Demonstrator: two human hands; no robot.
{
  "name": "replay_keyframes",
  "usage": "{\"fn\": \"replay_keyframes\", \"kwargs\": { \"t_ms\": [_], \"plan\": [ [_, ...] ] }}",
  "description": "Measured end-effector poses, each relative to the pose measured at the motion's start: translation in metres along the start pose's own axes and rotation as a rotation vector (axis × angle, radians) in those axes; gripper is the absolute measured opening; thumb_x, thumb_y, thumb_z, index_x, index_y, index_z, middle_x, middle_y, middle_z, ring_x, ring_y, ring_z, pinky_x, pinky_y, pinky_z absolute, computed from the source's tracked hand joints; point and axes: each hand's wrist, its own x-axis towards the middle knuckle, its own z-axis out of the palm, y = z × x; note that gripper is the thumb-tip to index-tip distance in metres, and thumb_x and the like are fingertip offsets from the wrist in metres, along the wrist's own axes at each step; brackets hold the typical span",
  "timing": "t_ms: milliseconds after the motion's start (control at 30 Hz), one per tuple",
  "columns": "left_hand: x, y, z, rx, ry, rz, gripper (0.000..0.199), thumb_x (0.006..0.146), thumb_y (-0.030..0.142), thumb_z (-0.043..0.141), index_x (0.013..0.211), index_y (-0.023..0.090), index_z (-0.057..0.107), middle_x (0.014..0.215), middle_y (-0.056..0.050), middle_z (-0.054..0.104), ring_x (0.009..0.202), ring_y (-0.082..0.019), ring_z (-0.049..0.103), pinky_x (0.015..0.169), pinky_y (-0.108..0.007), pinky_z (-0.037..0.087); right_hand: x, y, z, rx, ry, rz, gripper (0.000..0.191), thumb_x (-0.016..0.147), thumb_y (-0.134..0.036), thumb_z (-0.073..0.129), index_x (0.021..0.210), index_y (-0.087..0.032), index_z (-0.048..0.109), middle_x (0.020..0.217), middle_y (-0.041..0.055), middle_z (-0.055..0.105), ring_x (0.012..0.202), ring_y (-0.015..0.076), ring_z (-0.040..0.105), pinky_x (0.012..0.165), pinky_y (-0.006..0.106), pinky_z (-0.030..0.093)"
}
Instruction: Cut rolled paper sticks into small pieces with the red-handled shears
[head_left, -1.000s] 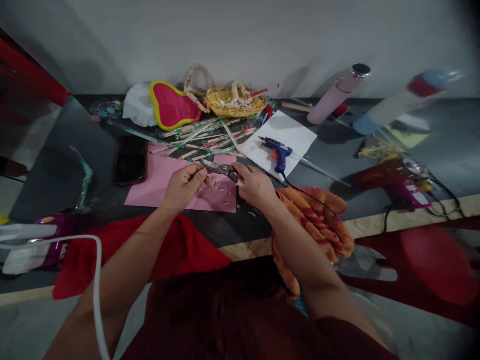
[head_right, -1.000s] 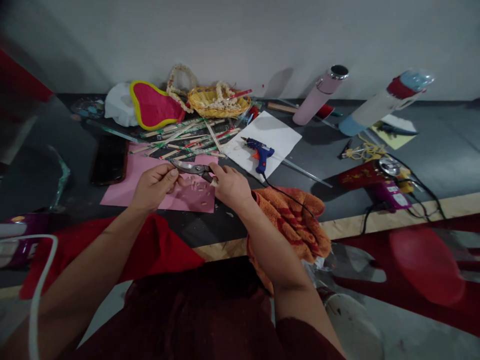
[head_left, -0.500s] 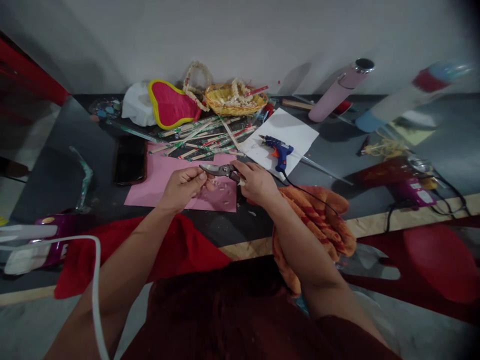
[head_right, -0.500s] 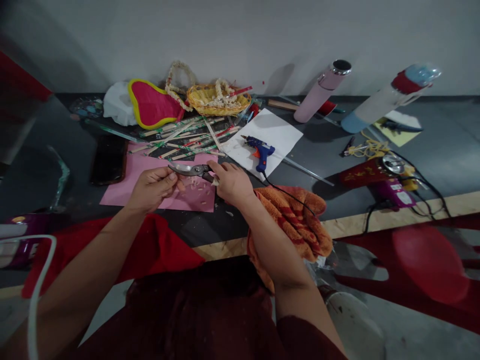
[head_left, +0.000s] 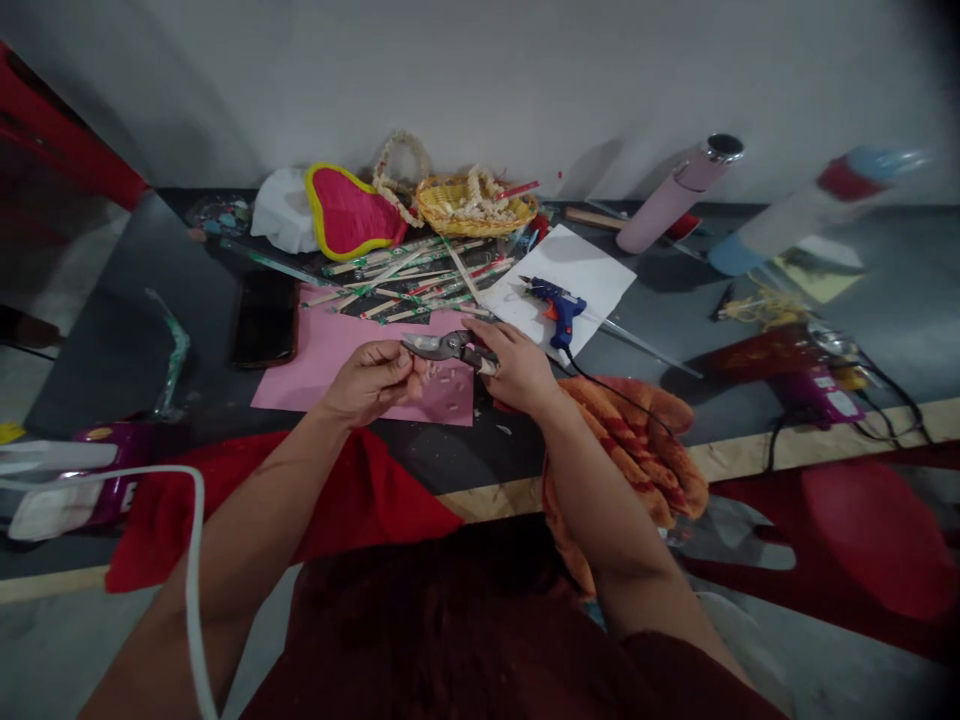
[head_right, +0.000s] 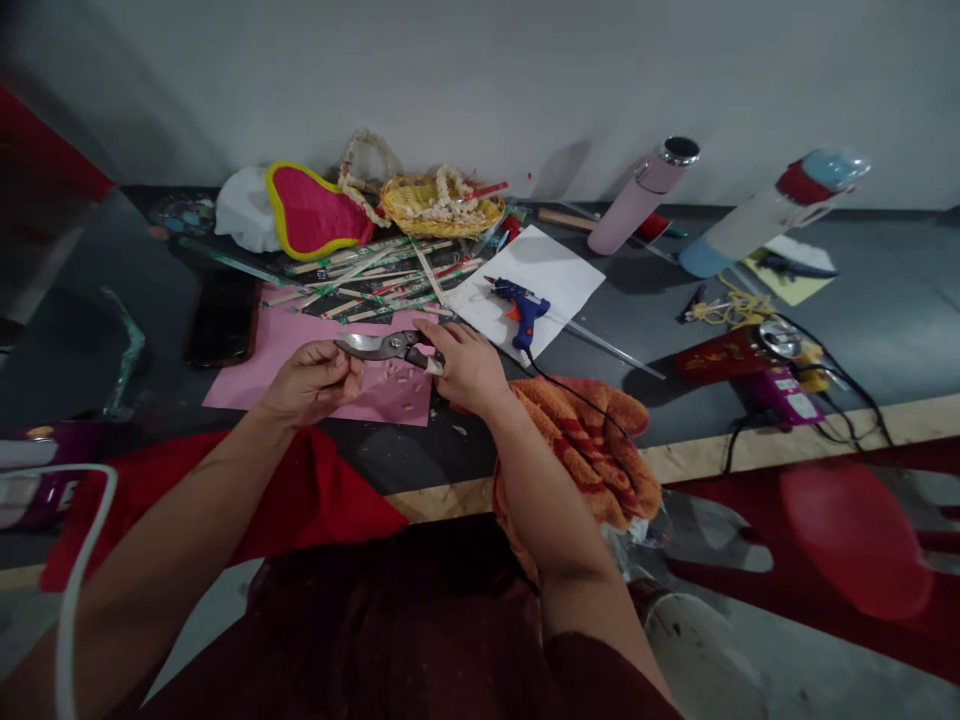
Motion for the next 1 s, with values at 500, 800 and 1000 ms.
{"fn": "replay_keyframes", "kwargs": {
  "t_ms": [500,800,1000],
  "plan": [
    [0.0,0.004,-0.004,0.073,0.017,0.042,0.029,0.071,0.04,0.074,0.081,0.014,0.064,0.055,-0.001,0.059,0.038,-0.002,0.03,0.04,-0.018,0.019,0.002,0.015,0.003,-0.079,0.068,0.362,0.072,0.08,-0.043,0.063,0.143,-0.023,0.033,0.129,0.0136,0.053,0.113,0.0335,0.052,0.089,0.048,0.045],
    [0.004,-0.007,0.008,0.448,0.062,0.016,0.026,0.08,0.039,0.062,0.086,0.015,0.056,0.073,-0.004,0.068,0.04,-0.002,0.032,0.037,-0.017,0.022,-0.004,0.017,0.007,-0.274,0.058,0.5,0.066,0.078,-0.052,0.064,0.134,-0.023,0.043,0.125,0.0154,0.052,0.112,0.0345,0.048,0.083,0.049,0.045],
    [0.005,-0.009,0.008,0.728,0.123,0.172,0.022,0.08,0.037,0.059,0.086,0.016,0.063,0.077,-0.002,0.067,0.057,-0.009,0.054,0.055,-0.021,0.045,-0.002,0.005,0.0,-0.027,0.234,0.252,0.031,0.091,-0.04,0.049,0.111,-0.02,0.06,0.114,0.012,0.059,0.109,0.0275,0.049,0.09,0.042,0.04]
  ]
}}
